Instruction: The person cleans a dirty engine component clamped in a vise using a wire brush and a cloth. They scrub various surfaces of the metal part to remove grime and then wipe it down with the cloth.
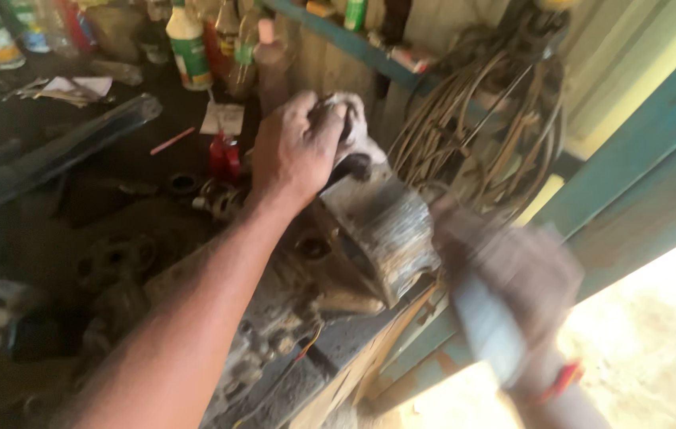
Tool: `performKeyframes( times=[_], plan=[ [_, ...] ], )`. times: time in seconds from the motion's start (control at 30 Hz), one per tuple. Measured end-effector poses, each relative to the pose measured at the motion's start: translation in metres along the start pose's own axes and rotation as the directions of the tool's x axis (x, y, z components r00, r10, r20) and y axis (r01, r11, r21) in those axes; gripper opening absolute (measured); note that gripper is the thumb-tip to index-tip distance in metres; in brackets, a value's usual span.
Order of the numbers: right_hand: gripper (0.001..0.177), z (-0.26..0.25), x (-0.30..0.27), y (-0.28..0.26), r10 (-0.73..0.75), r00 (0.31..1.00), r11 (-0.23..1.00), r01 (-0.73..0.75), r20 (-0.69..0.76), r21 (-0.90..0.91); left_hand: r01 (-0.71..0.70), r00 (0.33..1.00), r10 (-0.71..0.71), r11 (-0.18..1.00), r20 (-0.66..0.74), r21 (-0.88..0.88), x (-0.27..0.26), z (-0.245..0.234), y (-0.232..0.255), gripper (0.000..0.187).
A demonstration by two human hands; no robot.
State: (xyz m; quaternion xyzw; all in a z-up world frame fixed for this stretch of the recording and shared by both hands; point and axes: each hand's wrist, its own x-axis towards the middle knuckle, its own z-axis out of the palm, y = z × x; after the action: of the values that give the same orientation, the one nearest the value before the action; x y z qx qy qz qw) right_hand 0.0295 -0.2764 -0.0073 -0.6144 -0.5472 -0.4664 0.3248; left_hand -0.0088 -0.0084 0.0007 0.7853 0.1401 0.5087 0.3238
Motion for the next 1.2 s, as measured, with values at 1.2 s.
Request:
performKeyframes(
  times=[1.2],
  plan=[
    [0.009,0.005,-0.023,-0.016,0.195,0.981,0.971,-0.193,-0.001,0.144,0.355,0.882,-0.444,0.848,-0.16,-0.394,0.012,-0.066,-0.002,0.027]
  ],
)
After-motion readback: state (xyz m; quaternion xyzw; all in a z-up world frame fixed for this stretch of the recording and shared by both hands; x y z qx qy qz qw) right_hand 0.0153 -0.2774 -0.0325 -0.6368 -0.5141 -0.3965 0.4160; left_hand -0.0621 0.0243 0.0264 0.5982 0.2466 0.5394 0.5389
